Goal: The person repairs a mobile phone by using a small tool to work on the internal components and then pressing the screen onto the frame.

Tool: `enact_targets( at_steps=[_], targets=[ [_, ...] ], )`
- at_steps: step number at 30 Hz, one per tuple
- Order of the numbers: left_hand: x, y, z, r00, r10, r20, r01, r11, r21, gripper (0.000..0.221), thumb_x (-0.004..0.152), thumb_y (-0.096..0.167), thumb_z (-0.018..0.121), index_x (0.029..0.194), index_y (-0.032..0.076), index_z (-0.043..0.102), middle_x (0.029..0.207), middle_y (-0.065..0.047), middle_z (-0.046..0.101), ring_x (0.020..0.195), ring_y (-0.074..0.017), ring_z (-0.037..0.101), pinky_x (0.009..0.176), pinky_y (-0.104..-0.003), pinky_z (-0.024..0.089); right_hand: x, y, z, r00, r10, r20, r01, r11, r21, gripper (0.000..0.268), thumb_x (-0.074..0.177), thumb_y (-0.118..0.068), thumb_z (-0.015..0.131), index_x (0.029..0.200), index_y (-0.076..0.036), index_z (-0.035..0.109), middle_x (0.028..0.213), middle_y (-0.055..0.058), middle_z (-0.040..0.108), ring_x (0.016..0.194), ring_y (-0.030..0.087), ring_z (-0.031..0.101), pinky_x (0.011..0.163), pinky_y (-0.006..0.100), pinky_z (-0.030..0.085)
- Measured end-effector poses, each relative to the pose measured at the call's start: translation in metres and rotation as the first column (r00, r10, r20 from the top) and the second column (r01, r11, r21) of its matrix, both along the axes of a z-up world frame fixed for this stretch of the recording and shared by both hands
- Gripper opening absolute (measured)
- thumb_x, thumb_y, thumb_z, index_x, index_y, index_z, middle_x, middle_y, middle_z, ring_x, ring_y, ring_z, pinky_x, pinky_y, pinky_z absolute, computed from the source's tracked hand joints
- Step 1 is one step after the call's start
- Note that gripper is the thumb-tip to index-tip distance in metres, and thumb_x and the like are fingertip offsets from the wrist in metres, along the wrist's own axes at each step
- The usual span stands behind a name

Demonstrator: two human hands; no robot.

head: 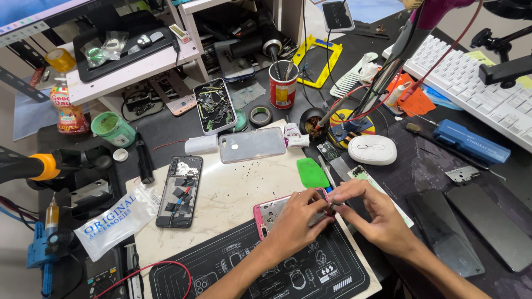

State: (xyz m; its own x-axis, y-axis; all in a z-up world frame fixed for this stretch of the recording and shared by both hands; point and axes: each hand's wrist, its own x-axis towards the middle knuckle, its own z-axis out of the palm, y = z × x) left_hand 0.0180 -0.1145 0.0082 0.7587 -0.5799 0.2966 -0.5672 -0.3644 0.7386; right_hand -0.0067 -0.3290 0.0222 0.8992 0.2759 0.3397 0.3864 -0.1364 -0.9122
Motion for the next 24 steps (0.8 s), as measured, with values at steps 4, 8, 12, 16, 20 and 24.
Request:
enact_targets(
  at_steps=[4,8,12,16,20,24],
  targets=[
    [0.0,-0.001,0.0,1.0,0.008,0.002,-0.008,1.0,0.017,0.028,0.086,0.018,0.077,0.109,0.003,0.072,0.106,-0.014,0.063,0.093,-0.032,0.059,0.086,-0.044,0.048,0.0,0.0,-0.001,0.999,0.031,0.007,-0.031,0.999,0.009,0.026,0.087,0.007,0.072,0.108,-0.004,0.062,0.121,0.011,0.064,0.118,0.019,0.062,0.102,0.032,0.047],
    [0.0,0.0,0.0,1.0,0.015,0.002,-0.015,1.0,-0.001,0.036,0.086,0.019,0.078,0.117,0.003,0.071,0.106,-0.014,0.062,0.092,-0.0322,0.058,0.085,-0.044,0.048,0.0,0.0,-0.003,0.999,-0.025,-0.039,0.026,0.999,0.02,0.026,0.09,0.009,0.067,0.113,-0.002,0.065,0.116,0.011,0.068,0.116,0.019,0.065,0.109,0.036,0.046],
    [0.0,0.0,0.001,1.0,0.014,-0.007,-0.014,1.0,-0.001,0.033,0.086,0.021,0.078,0.113,0.002,0.072,0.104,-0.014,0.062,0.091,-0.0319,0.058,0.084,-0.044,0.048,-0.004,-0.001,0.001,0.999,-0.043,-0.014,0.044,0.998,0.051,0.027,0.091,0.01,0.066,0.115,-0.002,0.062,0.115,0.012,0.071,0.116,0.02,0.068,0.117,0.039,0.042],
    [0.001,0.0,0.0,1.0,-0.001,-0.014,0.001,1.0,-0.015,0.019,0.091,0.02,0.075,0.099,0.003,0.071,0.101,-0.012,0.063,0.09,-0.0298,0.061,0.085,-0.043,0.047,-0.004,-0.003,0.005,0.999,-0.033,0.002,0.033,0.993,0.109,0.027,0.092,0.01,0.065,0.116,-0.003,0.059,0.115,0.013,0.072,0.116,0.021,0.07,0.12,0.041,0.042],
    [0.0,-0.001,0.002,1.0,0.013,-0.02,-0.014,0.999,-0.039,0.015,0.091,0.017,0.074,0.097,0.003,0.07,0.098,-0.012,0.064,0.087,-0.0302,0.06,0.082,-0.042,0.046,-0.004,-0.001,0.009,0.999,-0.043,-0.015,0.044,0.991,0.125,0.029,0.092,0.009,0.066,0.117,-0.003,0.058,0.118,0.013,0.07,0.119,0.021,0.069,0.114,0.039,0.047],
    [0.0,-0.001,0.005,1.0,0.017,0.007,-0.016,0.994,-0.105,0.02,0.09,0.013,0.072,0.106,0.001,0.07,0.102,-0.013,0.064,0.088,-0.0317,0.059,0.082,-0.043,0.046,-0.001,0.006,0.012,0.999,-0.039,-0.003,0.039,0.998,0.051,0.043,0.087,0.007,0.07,0.124,-0.005,0.053,0.125,0.013,0.066,0.121,0.02,0.065,0.105,0.036,0.051]
  ],
)
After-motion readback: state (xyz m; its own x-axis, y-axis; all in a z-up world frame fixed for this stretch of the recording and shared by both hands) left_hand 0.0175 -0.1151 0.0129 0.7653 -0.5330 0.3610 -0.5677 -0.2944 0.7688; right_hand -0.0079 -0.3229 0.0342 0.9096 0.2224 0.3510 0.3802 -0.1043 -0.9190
